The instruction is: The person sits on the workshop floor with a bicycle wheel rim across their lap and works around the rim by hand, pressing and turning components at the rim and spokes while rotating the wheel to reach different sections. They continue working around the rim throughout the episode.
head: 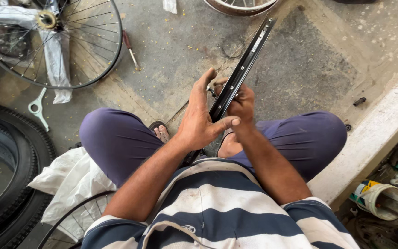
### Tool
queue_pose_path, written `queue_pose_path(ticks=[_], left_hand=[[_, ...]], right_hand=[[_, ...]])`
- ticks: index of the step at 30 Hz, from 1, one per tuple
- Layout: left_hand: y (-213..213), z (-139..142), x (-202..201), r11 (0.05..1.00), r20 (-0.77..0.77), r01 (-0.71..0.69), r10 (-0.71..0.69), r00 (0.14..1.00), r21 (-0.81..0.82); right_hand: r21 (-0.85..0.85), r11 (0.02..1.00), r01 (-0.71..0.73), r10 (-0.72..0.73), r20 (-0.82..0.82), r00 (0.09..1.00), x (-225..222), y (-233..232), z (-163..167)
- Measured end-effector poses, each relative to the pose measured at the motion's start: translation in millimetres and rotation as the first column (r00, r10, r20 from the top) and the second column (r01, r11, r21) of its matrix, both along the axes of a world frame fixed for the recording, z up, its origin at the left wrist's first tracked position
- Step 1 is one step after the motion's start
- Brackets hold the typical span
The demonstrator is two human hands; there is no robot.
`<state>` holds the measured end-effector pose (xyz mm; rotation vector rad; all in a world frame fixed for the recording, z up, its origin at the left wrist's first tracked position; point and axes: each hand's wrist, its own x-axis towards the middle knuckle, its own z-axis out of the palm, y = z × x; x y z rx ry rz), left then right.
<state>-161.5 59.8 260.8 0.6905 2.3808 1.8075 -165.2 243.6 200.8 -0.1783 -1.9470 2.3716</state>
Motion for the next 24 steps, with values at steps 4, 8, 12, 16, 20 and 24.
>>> queue_pose_path(ticks=[4, 8, 12, 16, 20, 24], left_hand=[[-5, 1, -1, 0.999, 0.033, -0.024, 0.023, 0.999, 0.048], [-4, 0, -2, 0.998, 0.014, -0.005, 0.004, 1.000, 0.070], [-3, -1, -3, 0.998, -0.008, -0.002, 0.003, 1.000, 0.068], [-5, -1, -4, 0.996, 0.060, 0.010, -0.015, 0.998, 0.090], [0, 0, -2, 0.998, 0.009, 0.025, -0.025, 1.000, 0.056], [2, 3, 0, 1.000, -0.042, 0.000, 0.000, 0.999, 0.000]], right_hand=[[-0.362, 0.901, -0.238, 0.332, 0.224, 0.916, -6, 9, 23], [-0.114, 0.993, 0.026, -0.022, 0.039, 0.999, 3, -11, 26], [0.294, 0.924, 0.245, -0.170, -0.258, 0.951, 7, -15, 27], [-0.136, 0.974, -0.181, 0.183, 0.002, 0.983, 3, 5, 29], [-0.473, 0.814, -0.337, 0.288, -0.175, 0.942, -6, 17, 13], [0.190, 0.963, 0.188, -0.166, -0.126, 0.978, -4, 3, -11]])
